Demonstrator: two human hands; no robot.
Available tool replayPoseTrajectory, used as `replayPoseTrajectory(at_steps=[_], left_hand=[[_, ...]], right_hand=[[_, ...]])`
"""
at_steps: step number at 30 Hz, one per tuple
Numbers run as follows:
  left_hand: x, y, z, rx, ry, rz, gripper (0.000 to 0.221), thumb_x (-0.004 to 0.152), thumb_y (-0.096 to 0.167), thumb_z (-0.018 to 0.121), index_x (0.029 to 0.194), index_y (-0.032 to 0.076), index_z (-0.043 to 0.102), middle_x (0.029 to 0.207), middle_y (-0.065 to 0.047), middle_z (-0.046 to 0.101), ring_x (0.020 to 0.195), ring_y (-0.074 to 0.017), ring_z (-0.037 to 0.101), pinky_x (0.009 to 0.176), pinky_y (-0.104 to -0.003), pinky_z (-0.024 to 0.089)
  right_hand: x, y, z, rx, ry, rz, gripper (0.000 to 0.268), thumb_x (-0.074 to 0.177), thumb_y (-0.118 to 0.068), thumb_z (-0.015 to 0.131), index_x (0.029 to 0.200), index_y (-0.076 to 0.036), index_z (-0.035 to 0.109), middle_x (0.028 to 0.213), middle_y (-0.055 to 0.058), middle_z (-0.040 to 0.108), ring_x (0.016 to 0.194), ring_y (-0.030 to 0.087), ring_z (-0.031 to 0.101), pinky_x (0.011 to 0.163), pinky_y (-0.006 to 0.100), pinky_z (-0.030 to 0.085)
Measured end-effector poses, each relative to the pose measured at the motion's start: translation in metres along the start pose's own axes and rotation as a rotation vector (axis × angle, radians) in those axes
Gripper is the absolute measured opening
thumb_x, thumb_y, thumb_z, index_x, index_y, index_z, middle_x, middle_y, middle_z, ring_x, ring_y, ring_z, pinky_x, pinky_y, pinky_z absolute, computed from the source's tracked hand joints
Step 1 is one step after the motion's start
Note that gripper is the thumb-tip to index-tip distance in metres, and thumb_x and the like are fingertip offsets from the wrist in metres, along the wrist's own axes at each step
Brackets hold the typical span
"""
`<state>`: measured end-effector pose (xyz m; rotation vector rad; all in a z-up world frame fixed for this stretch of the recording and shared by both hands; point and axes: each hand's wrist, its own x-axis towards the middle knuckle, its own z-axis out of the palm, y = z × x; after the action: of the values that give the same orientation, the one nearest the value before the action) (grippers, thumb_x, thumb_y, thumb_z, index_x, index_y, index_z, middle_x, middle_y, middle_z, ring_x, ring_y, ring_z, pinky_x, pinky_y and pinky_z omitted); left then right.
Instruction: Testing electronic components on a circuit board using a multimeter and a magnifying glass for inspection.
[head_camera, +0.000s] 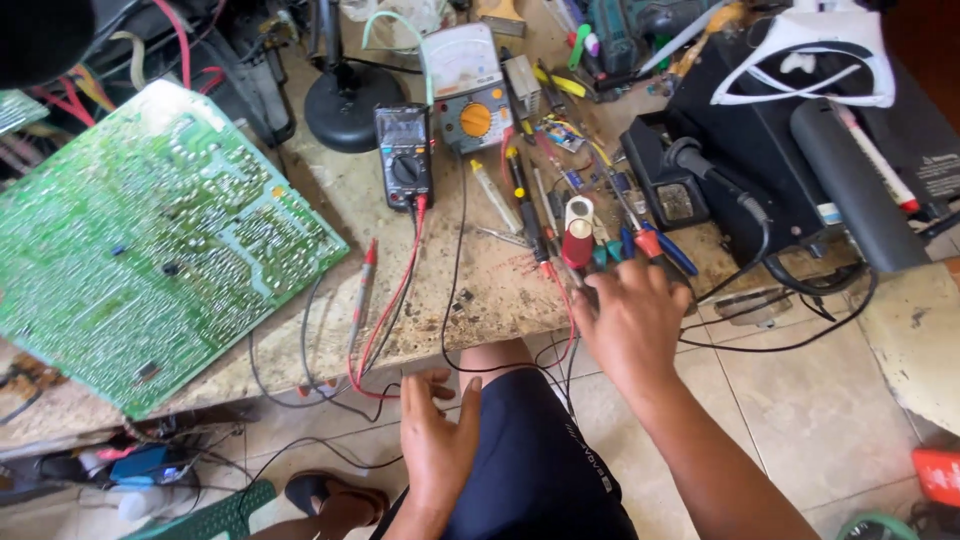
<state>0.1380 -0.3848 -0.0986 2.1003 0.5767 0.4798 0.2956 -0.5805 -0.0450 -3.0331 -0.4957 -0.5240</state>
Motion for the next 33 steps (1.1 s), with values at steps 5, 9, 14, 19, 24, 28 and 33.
replayPoseTrajectory(at_steps=[5, 9, 14, 19, 24, 28, 33], left_hand=[[0.017, 0.008, 0.002, 0.188, 0.186, 0.032, 0.03, 0.089, 0.041, 0.075, 0.092, 0.017, 0.057, 0.08, 0.004, 0.062, 0.067, -0.0177, 0.062, 0.059, -0.042, 0.05], [0.026, 0.006, -0.005, 0.298, 0.242, 0.12, 0.017, 0.091, 0.023, 0.069, 0.076, 0.02, 0.063, 0.069, 0.007, 0.062, 0.06, -0.02, 0.061, 0.046, -0.04, 0.044], [0.044, 0.01, -0.01, 0.344, 0.365, 0.344, 0.015, 0.081, 0.019, 0.075, 0.078, 0.02, 0.061, 0.065, 0.003, 0.056, 0.059, -0.0227, 0.064, 0.056, -0.033, 0.054], [0.058, 0.02, -0.006, 0.526, 0.28, 0.575, 0.011, 0.084, 0.03, 0.075, 0.088, 0.021, 0.073, 0.092, -0.002, 0.055, 0.084, -0.0257, 0.059, 0.064, -0.039, 0.05], [0.07, 0.0, -0.01, 0.697, 0.352, 0.447, 0.01, 0.086, 0.033, 0.07, 0.091, 0.024, 0.072, 0.093, 0.001, 0.054, 0.087, -0.0232, 0.056, 0.07, -0.036, 0.046], [0.079, 0.002, -0.01, 0.673, 0.266, 0.421, 0.019, 0.085, 0.033, 0.073, 0.099, 0.02, 0.077, 0.093, 0.001, 0.054, 0.092, -0.0235, 0.056, 0.071, -0.036, 0.048], [0.083, 0.01, 0.003, 0.559, 0.161, 0.46, 0.034, 0.08, 0.041, 0.077, 0.105, 0.018, 0.077, 0.095, -0.002, 0.054, 0.095, -0.0269, 0.053, 0.078, -0.041, 0.046]], right_hand=[[0.01, -0.001, -0.002, -0.063, -0.181, 0.085, 0.044, 0.096, -0.062, 0.056, 0.104, -0.025, 0.079, 0.109, 0.002, 0.064, 0.106, 0.025, 0.053, 0.086, 0.045, 0.036], [0.011, 0.004, 0.005, -0.078, -0.172, 0.033, 0.038, 0.092, -0.055, 0.064, 0.093, -0.019, 0.077, 0.103, 0.0, 0.062, 0.106, 0.023, 0.052, 0.092, 0.043, 0.036], [0.007, 0.012, 0.029, -0.054, 0.004, 0.01, 0.027, 0.087, -0.044, 0.067, 0.086, -0.019, 0.077, 0.099, 0.004, 0.066, 0.106, 0.028, 0.058, 0.094, 0.053, 0.039], [0.012, 0.009, 0.026, -0.062, -0.073, 0.046, 0.036, 0.091, -0.049, 0.061, 0.091, -0.016, 0.077, 0.104, 0.005, 0.062, 0.111, 0.028, 0.052, 0.099, 0.056, 0.034], [0.013, 0.012, 0.026, -0.072, -0.058, 0.046, 0.039, 0.091, -0.05, 0.059, 0.092, -0.015, 0.077, 0.105, 0.007, 0.06, 0.113, 0.03, 0.052, 0.102, 0.057, 0.032], [0.016, 0.007, 0.028, -0.106, -0.002, 0.028, 0.031, 0.087, -0.042, 0.065, 0.091, -0.013, 0.076, 0.106, 0.006, 0.06, 0.115, 0.027, 0.051, 0.104, 0.055, 0.03], [0.018, 0.015, 0.031, -0.096, -0.021, 0.017, 0.032, 0.086, -0.04, 0.064, 0.092, -0.012, 0.077, 0.106, 0.005, 0.062, 0.114, 0.027, 0.052, 0.105, 0.054, 0.032]])
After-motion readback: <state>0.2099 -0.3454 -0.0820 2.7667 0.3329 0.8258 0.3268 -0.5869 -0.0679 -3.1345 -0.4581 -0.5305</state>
